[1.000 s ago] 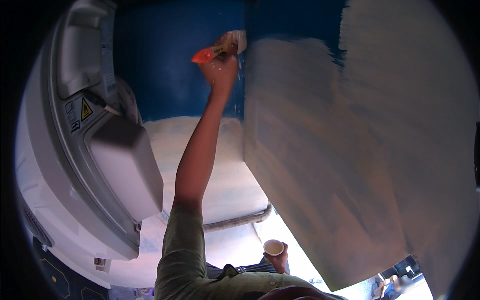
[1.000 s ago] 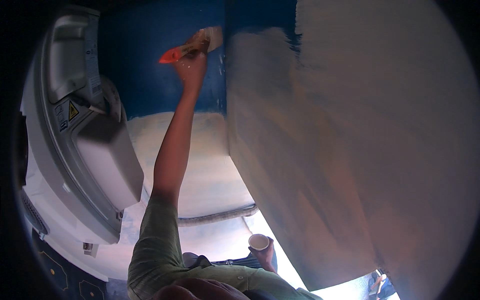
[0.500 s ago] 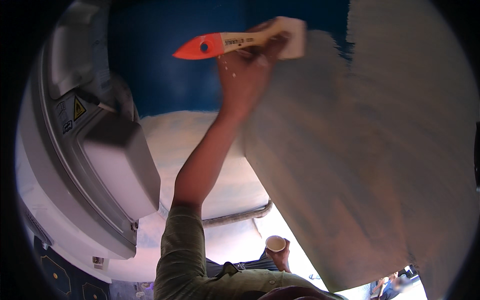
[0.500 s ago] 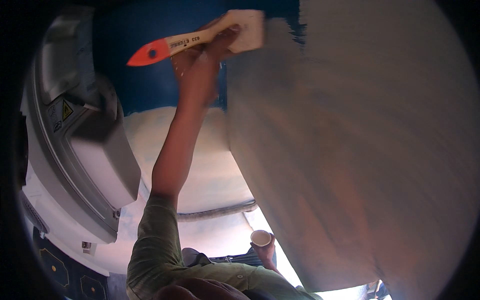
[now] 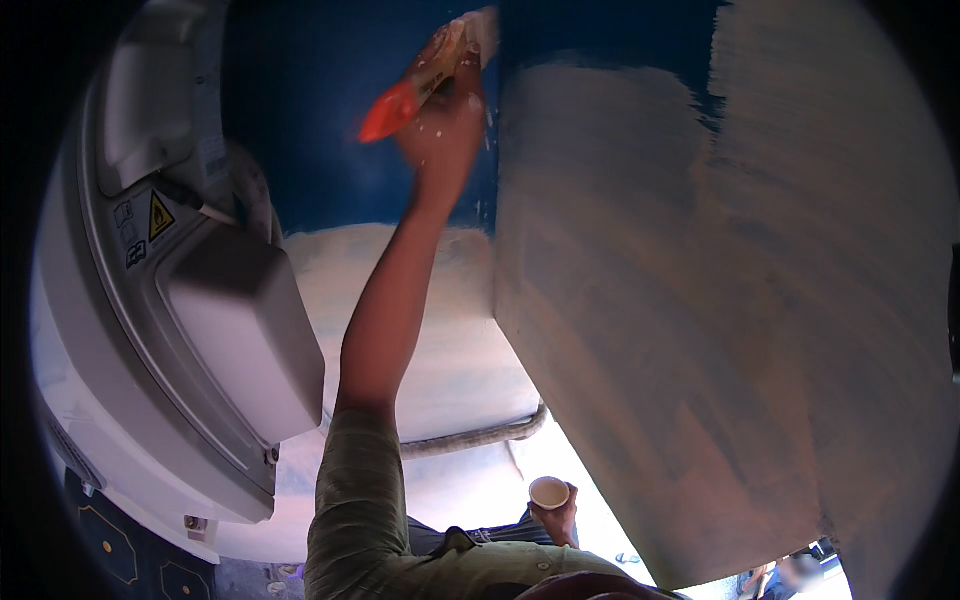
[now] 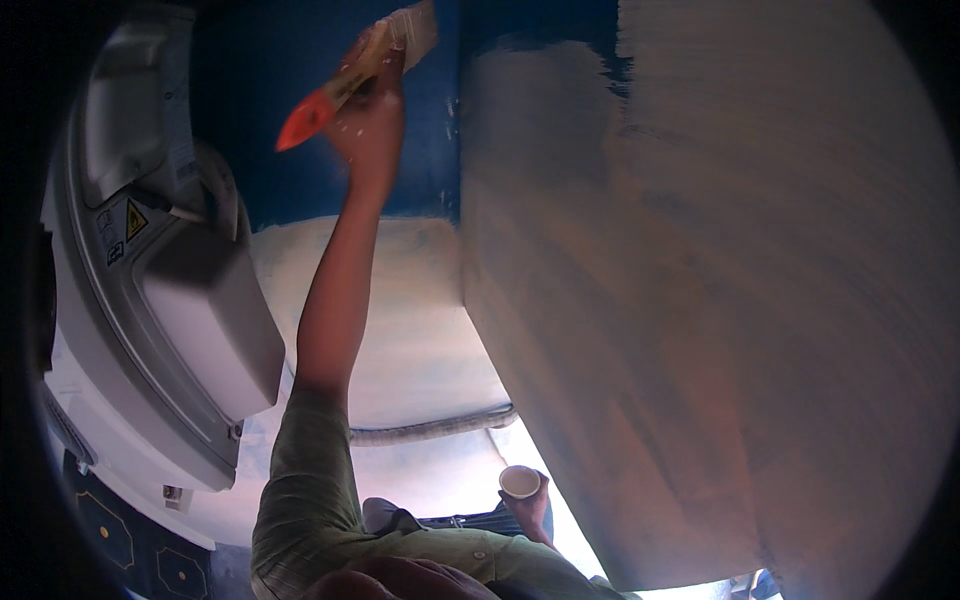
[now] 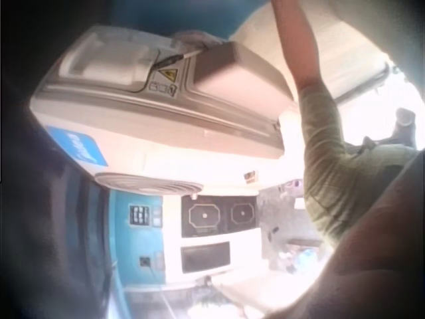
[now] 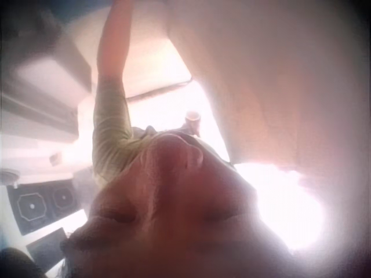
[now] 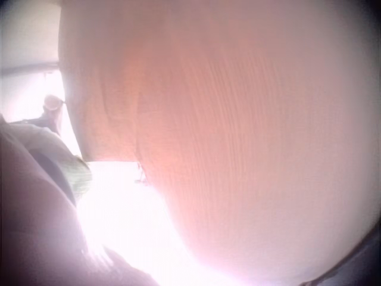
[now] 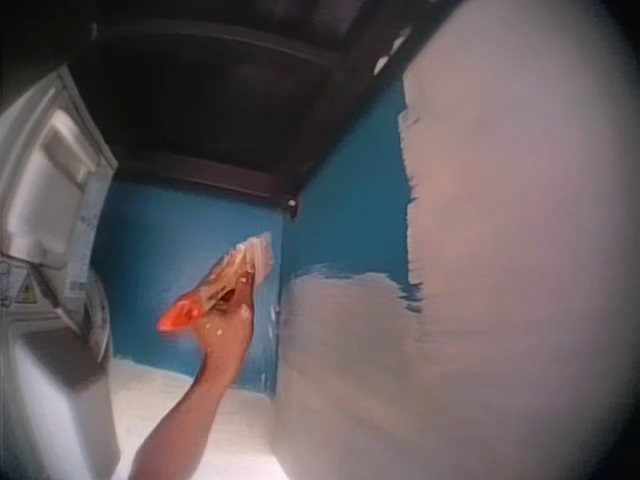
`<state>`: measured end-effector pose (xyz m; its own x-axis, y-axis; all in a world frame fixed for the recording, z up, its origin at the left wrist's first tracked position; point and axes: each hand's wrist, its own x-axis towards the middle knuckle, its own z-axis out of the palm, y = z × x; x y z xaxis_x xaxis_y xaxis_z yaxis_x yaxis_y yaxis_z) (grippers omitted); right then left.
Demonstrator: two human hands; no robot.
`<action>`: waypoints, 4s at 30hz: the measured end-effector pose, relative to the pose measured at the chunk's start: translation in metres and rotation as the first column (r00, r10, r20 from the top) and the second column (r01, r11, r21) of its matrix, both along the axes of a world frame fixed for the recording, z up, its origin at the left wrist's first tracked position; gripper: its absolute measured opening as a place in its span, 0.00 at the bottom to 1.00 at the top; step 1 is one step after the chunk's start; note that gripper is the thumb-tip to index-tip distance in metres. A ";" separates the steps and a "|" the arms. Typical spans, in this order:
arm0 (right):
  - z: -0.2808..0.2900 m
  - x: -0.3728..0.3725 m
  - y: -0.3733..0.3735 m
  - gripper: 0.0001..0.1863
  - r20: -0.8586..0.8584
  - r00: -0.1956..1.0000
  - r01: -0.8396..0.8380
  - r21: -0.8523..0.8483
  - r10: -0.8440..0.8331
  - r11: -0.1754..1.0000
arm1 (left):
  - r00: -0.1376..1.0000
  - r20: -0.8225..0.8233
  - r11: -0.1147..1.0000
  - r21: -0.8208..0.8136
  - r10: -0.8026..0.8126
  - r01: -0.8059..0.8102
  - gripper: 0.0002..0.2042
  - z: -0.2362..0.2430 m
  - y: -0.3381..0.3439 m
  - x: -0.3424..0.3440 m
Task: The person paints a ceiling using a paintbrush and a small container of paint. They repeatedly dip the brush into the container and apply paint to the ceiling surface, covering a section over time.
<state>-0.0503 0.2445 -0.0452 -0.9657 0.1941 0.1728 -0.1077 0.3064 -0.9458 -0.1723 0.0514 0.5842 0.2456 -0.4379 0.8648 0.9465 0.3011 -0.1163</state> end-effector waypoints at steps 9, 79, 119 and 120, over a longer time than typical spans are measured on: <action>-0.012 -0.008 0.004 0.46 -0.068 0.997 0.027 -0.001 -0.027 1.000 | 0.894 0.372 0.965 -0.024 0.250 -0.260 0.09 0.013 -0.013 -0.101; 0.010 -0.001 0.008 0.47 0.042 0.997 0.063 -0.059 -0.061 0.996 | 0.936 0.310 0.981 -0.045 -0.168 0.190 0.15 0.000 -0.023 -0.119; 0.032 0.005 0.018 0.47 0.028 0.999 -0.015 -0.095 0.018 0.995 | 0.947 0.300 0.986 -0.079 -0.116 0.145 0.11 -0.002 0.036 0.003; 0.030 0.004 0.020 0.47 0.031 1.000 0.000 -0.088 0.003 0.996 | 0.930 0.350 0.986 -0.080 -0.111 0.148 0.11 -0.006 0.048 0.028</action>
